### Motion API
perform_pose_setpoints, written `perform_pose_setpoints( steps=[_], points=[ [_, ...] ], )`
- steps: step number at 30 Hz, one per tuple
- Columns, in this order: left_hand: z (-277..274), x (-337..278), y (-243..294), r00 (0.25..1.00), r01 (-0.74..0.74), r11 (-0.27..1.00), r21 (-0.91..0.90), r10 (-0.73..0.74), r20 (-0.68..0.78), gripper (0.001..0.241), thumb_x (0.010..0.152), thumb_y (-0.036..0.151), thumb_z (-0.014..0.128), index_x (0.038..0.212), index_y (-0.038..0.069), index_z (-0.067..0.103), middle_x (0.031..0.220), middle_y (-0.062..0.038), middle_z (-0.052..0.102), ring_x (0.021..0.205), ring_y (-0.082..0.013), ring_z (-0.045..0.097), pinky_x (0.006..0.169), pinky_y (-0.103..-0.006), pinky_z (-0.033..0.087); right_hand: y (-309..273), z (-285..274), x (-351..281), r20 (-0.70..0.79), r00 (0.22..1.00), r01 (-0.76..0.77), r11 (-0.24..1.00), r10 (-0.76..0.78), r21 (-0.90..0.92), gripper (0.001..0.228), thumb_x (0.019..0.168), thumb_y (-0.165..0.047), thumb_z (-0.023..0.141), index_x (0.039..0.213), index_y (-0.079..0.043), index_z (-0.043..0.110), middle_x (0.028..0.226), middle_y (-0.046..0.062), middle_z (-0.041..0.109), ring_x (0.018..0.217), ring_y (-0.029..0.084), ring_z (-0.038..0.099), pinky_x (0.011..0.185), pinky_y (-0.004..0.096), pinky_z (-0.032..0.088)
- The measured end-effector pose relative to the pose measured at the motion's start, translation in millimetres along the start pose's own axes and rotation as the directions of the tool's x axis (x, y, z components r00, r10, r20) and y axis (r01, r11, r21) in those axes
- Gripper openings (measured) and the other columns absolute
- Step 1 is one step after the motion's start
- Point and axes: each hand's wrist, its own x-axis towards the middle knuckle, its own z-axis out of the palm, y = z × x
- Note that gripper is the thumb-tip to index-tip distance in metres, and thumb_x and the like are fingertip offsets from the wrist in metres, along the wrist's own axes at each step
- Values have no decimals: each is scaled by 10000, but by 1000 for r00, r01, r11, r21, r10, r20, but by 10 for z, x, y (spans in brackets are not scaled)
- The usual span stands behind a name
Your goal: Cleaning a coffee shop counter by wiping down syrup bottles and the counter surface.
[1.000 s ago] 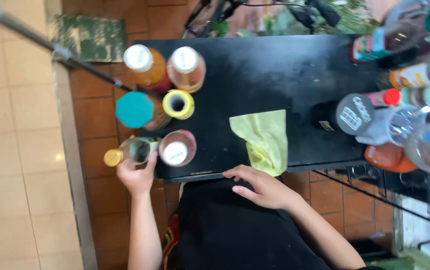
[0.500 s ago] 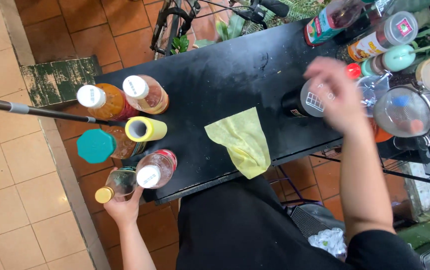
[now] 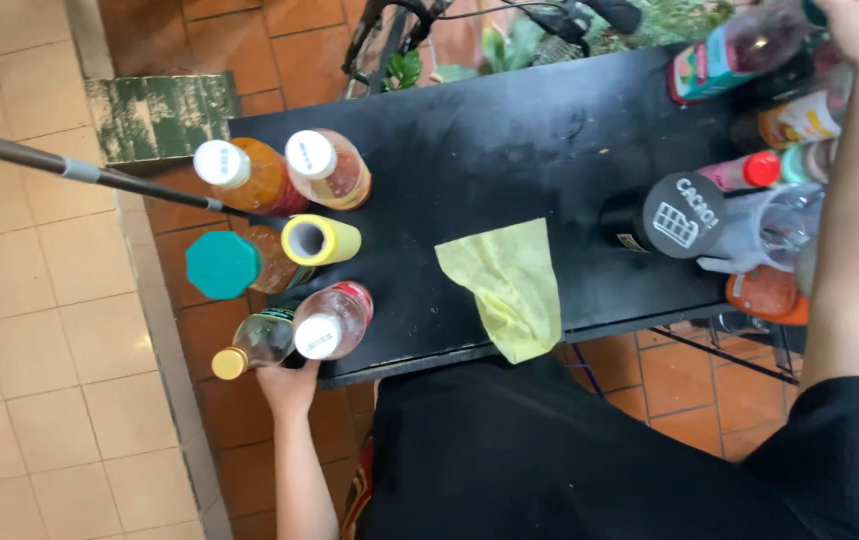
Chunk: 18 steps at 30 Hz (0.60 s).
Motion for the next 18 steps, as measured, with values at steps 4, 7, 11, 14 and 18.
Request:
perform_pose_setpoints(
  steps=[4,7,11,14,18],
  points=[
    [101,-48,-25,1000,-6,989,150,6,3,536,737,104,875,1207,-36,658,1175,-158,721,1129,-301,692,994,-393,507,22,158,-43,-355,825,479,878,-439,26,601,841,-287,866,1278,38,610,1241,201,716,1106,348,724,942,430,573],
    [142,-77,37,999,32,981,190,-25,-41,495,747,123,869,1177,-29,676,1139,-171,729,1081,-308,703,953,-401,524,101,248,66,-441,724,499,844,-531,-198,716,780,-238,923,1310,79,560,1127,234,715,1009,385,714,873,476,571],
    [204,-91,12,994,74,980,186,-57,-93,481,753,132,862,1171,-17,676,1126,-171,730,1054,-301,709,919,-399,539,-267,151,-73,-247,835,491,868,-492,-68,645,896,-192,863,1403,-18,505,1289,162,721,1171,317,727,1071,435,588],
    [245,-108,6,990,80,981,175,-58,-129,504,749,122,858,1189,-19,656,1148,-177,718,1077,-293,701,917,-397,538,-958,-12,-324,-230,728,630,763,-646,-146,646,890,-164,860,1398,37,515,1278,202,697,1209,345,704,1017,430,582],
    [308,-117,-30,980,86,994,66,-73,-184,542,775,96,854,1250,-25,622,1209,-162,704,1138,-268,688,969,-385,529,-2219,-321,-804,-73,594,792,598,-801,-124,485,923,-258,847,1249,1,598,1137,164,676,1085,302,724,936,391,584]
  ],
)
